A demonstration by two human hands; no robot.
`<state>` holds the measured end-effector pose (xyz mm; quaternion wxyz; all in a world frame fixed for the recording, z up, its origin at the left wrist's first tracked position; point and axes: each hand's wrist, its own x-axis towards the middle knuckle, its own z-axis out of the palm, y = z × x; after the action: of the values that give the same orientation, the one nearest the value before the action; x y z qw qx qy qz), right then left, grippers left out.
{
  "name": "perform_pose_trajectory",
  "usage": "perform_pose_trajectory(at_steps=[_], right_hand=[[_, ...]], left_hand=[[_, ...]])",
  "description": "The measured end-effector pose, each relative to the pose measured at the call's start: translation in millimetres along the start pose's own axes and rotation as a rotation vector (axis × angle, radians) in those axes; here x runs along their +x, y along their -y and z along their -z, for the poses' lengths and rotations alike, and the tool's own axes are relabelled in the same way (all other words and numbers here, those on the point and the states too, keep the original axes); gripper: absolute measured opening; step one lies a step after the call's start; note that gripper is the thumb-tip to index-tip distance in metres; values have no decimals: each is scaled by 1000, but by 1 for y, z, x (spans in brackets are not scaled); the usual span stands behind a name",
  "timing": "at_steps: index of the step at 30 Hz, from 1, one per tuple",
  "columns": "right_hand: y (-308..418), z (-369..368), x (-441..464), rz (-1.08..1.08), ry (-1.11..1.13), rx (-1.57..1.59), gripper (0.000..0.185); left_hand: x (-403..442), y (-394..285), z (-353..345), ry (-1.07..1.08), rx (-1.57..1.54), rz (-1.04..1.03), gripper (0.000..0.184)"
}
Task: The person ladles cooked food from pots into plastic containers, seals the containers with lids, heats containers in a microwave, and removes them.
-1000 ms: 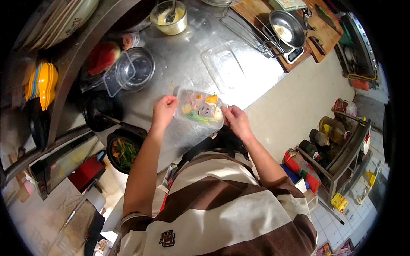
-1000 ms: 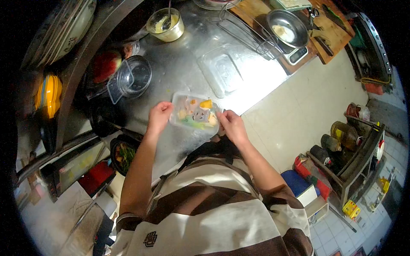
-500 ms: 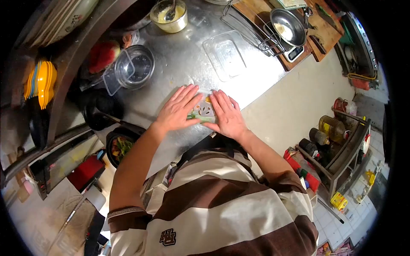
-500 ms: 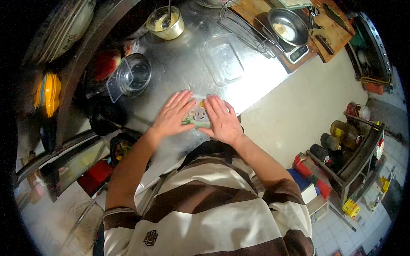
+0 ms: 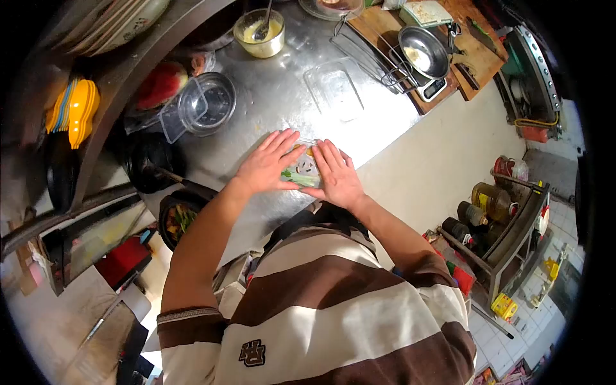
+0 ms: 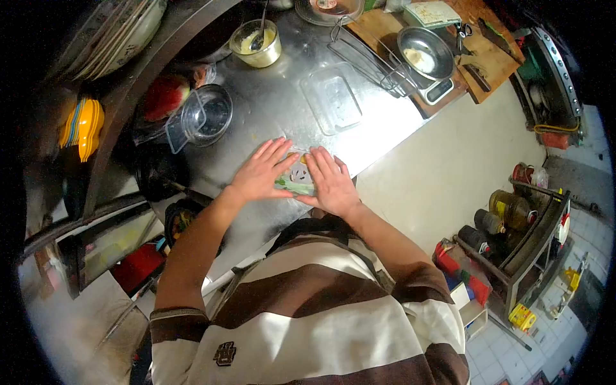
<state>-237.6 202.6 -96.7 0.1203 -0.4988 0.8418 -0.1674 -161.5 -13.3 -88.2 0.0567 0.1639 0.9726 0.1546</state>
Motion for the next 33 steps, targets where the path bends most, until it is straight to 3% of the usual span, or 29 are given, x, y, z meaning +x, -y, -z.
perform_pose_trajectory(at_steps=[3,5,6,9,12,15,23,27,31,33], right_hand=[[-2,14,7,-114,-157,306,76],[-21,10,0,-491,-221,686,56],[-28,0,1,-707,-443,855,45],[-67,22,23,-1065,-276,1297,32],[-103,12,40,-926,-150,1300,26],[-103,48,47,-863,-182,1348,23],[-101,111,-7,-734,-191,1360,24],[-89,105,-13,-683,-53,1406,27],[-63,84,-5,-670,156,1419,21],[-49,60,-2,-632,270,1426,21]], left_hand=[[-1,-6,12,33,1,42,84],[-2,-28,19,-25,-18,191,82],[-2,-45,18,-48,-33,267,81],[1,-101,-5,-140,-221,718,78],[14,-117,-16,-254,-149,742,77],[35,-102,-21,-313,-103,745,77],[110,-29,-2,-266,-120,639,81],[107,-26,-5,-391,-119,719,62],[40,-92,-22,-690,-333,942,36],[-13,-131,-41,-711,-392,1065,35]])
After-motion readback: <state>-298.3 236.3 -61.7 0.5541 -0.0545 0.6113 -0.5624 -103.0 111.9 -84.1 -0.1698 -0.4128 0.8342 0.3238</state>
